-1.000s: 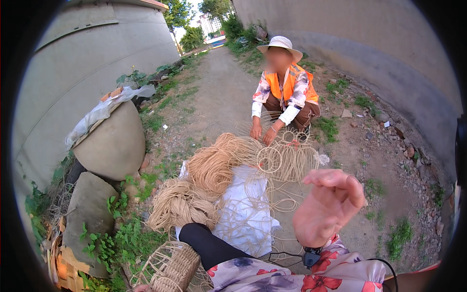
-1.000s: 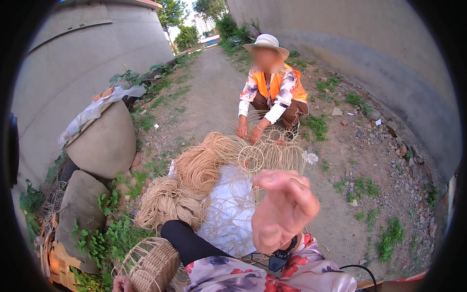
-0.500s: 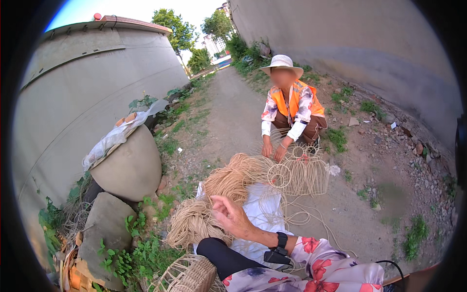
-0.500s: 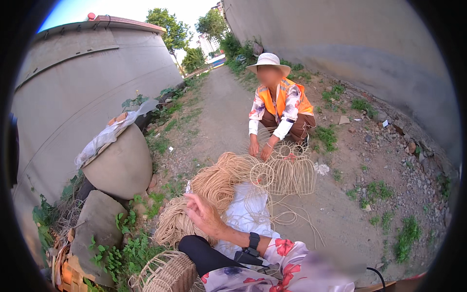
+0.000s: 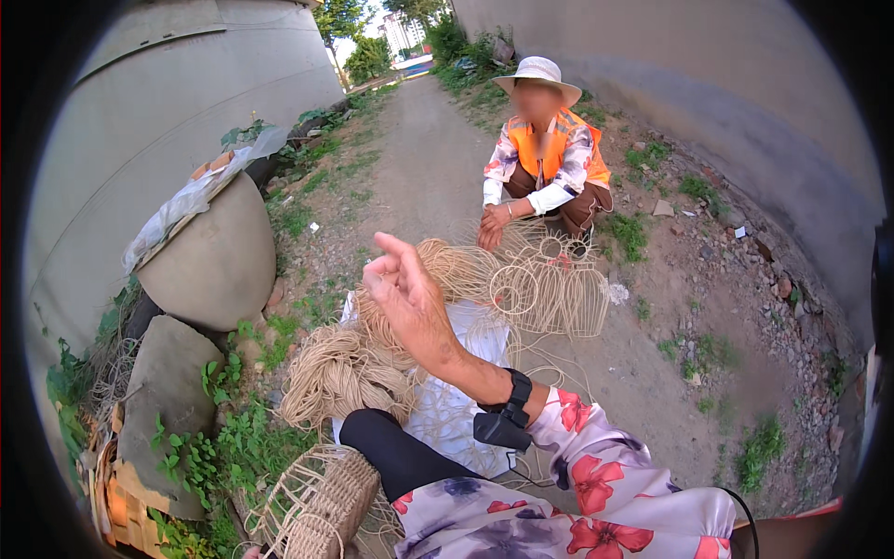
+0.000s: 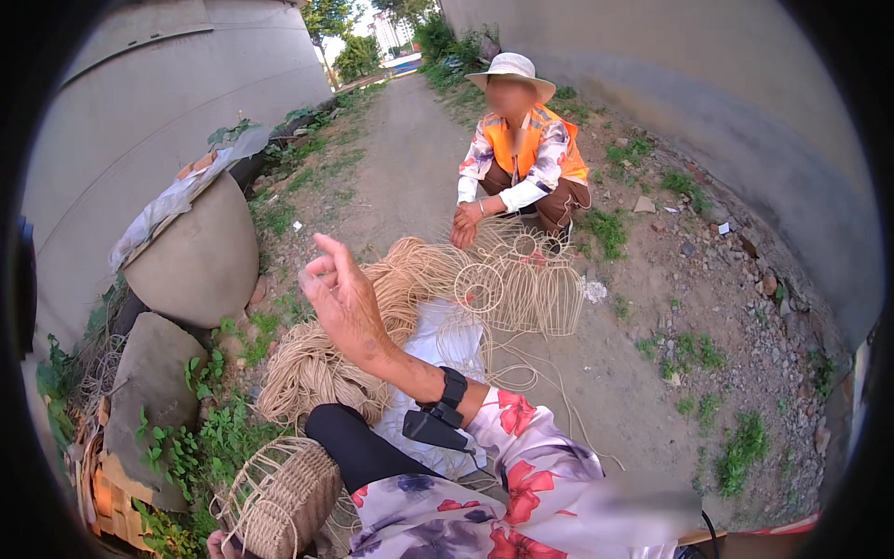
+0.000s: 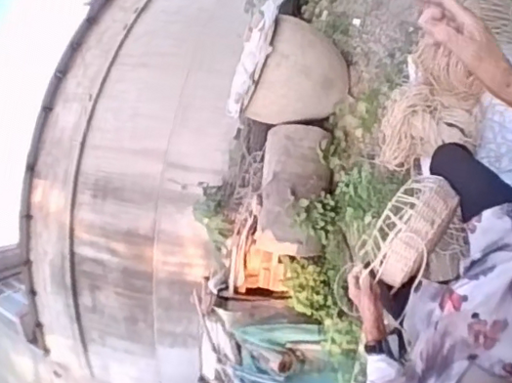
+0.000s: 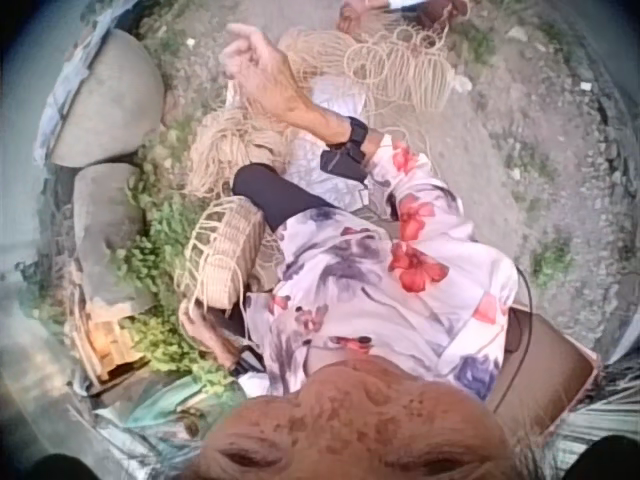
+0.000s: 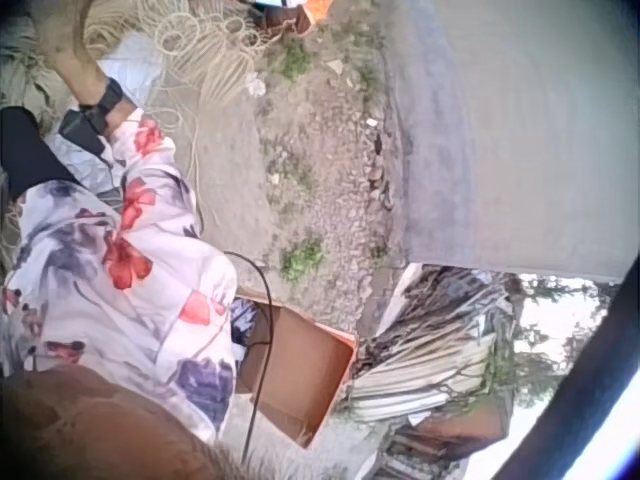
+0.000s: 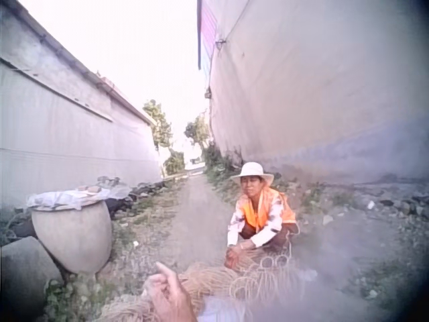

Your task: Weaving a small basket structure using thin strips of woody or fibrous material.

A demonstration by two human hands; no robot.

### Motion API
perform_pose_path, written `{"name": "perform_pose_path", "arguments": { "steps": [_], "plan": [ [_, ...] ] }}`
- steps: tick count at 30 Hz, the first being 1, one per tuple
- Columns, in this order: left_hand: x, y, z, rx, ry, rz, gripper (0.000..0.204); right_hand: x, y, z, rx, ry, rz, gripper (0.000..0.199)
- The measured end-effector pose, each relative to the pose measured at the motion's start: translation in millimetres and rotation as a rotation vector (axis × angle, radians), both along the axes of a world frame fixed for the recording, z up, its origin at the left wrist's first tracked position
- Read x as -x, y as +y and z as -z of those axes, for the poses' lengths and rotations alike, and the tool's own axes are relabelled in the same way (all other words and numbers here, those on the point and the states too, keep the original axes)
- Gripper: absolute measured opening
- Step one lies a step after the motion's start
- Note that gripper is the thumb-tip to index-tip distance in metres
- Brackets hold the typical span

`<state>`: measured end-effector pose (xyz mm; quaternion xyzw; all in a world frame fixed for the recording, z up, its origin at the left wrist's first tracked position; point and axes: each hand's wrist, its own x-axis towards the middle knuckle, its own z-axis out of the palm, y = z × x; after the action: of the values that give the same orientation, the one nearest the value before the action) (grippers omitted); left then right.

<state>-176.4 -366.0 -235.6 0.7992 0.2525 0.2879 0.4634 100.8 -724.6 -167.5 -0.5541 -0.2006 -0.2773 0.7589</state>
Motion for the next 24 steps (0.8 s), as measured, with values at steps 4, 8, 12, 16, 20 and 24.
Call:
{"name": "perform_pose_path", "arguments": {
  "steps": [4, 8, 12, 16, 20, 24],
  "plan": [
    [17, 21, 18, 0.182, -0.053, -0.098, 0.034, 106, -11, -44, -0.048, -0.996, 0.103, 0.044],
    [13, 26, 26, 0.206, -0.020, -0.085, 0.037, 130, -13, -25, 0.109, -1.036, 0.146, 0.037],
    [15, 21, 31, 0.240, -0.123, 0.006, 0.031, 104, 9, 13, 0.292, -0.620, 0.089, 0.044],
    [16, 14, 30, 0.313, -0.156, -0.064, 0.030, 68, 35, 59, 0.414, -0.420, -0.002, 0.047],
    [13, 8, 24, 0.451, -0.282, -0.065, 0.027, 7, 47, 108, 0.406, 0.051, 0.018, 0.050],
    [6, 22, 28, 0.631, -0.421, 0.316, 0.025, -71, 49, 140, 0.442, 0.216, 0.204, 0.056]
  ]
}}
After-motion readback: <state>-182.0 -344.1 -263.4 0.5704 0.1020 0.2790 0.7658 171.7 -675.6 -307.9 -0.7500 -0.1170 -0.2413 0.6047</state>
